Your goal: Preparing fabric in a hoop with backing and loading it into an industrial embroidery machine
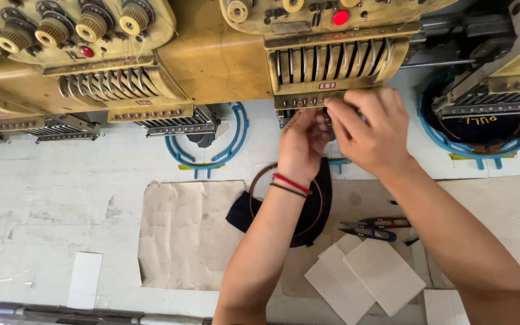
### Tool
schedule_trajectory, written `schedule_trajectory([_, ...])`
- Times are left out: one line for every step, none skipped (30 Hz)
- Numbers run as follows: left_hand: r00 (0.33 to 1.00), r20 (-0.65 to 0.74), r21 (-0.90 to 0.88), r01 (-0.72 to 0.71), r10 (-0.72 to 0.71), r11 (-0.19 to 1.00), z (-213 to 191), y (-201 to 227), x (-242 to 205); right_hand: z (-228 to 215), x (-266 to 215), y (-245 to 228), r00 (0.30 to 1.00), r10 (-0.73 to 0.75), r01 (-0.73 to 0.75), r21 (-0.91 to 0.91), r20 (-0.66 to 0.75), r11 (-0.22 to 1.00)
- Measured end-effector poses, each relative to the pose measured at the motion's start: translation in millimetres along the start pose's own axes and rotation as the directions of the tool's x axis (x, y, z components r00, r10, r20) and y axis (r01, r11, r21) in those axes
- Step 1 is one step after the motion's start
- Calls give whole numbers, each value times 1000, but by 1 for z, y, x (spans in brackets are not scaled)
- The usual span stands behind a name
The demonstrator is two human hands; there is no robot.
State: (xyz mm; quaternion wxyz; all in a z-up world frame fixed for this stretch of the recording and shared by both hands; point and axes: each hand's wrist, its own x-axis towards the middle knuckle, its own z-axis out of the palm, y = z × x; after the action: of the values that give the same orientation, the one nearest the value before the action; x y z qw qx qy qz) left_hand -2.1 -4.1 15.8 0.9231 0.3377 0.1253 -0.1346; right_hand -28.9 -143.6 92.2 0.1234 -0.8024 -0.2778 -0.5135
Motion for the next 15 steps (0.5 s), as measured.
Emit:
schedule_trajectory([992, -18, 201, -116, 123, 973, 9, 11, -16, -4, -1, -2, 998, -51, 54, -62, 41, 997])
schedule_trajectory([992, -22, 201, -117, 124, 973, 0, 11, -27, -8, -1, -8, 998, -51, 53, -58, 42, 997])
schedule_trajectory([968, 57, 494, -240, 245, 835, -8, 11, -38, -13, -1, -14, 993, -37, 29, 70, 111, 997])
schedule_trajectory([929, 170, 724, -345, 330, 598, -15, 11, -49, -19, -1, -20, 983, -32, -4, 194, 181, 981])
schedule_trajectory([930, 173, 724, -343, 324, 599, -27, 5, -57, -18, -19, -23, 983, -27, -8, 189, 183, 982])
schedule_trajectory([903, 267, 837, -391, 337, 383, -39, 0, -66, -17, -38, -25, 943, 21, -117, 273, 332, 955])
schedule_trajectory([871, 363, 893, -426, 331, 142, -51, -3, -75, -16, -54, -28, 879, 46, -230, 340, 474, 912])
schedule_trajectory([870, 365, 892, -429, 330, 142, -65, -14, -71, -18, -69, -33, 880, 47, -230, 337, 473, 913])
schedule_trajectory([881, 376, 916, -399, 287, 27, -80, -23, -68, -20, -83, -38, 833, 54, -274, 327, 550, 904])
schedule_trajectory([893, 379, 925, -369, 242, -90, -94, -33, -65, -22, -98, -43, 780, 59, -317, 312, 623, 895])
schedule_trajectory([894, 378, 926, -368, 242, -89, -92, -32, -60, -16, -99, -43, 779, 58, -317, 313, 624, 895])
schedule_trajectory([934, 280, 952, -300, 222, 61, -90, -31, -55, -10, -100, -43, 763, 177, -469, 345, 622, 813])
schedule_trajectory([966, 183, 953, -220, 183, 209, -88, -31, -51, -5, -101, -42, 724, 293, -605, 372, 625, 704])
schedule_trajectory([966, 182, 953, -219, 181, 211, -89, -36, -37, -1, -93, -36, 722, 293, -607, 369, 627, 704])
schedule_trajectory([991, 48, 848, -104, 121, 519, -89, -41, -23, 4, -86, -30, 722, 367, -659, 420, 587, 625])
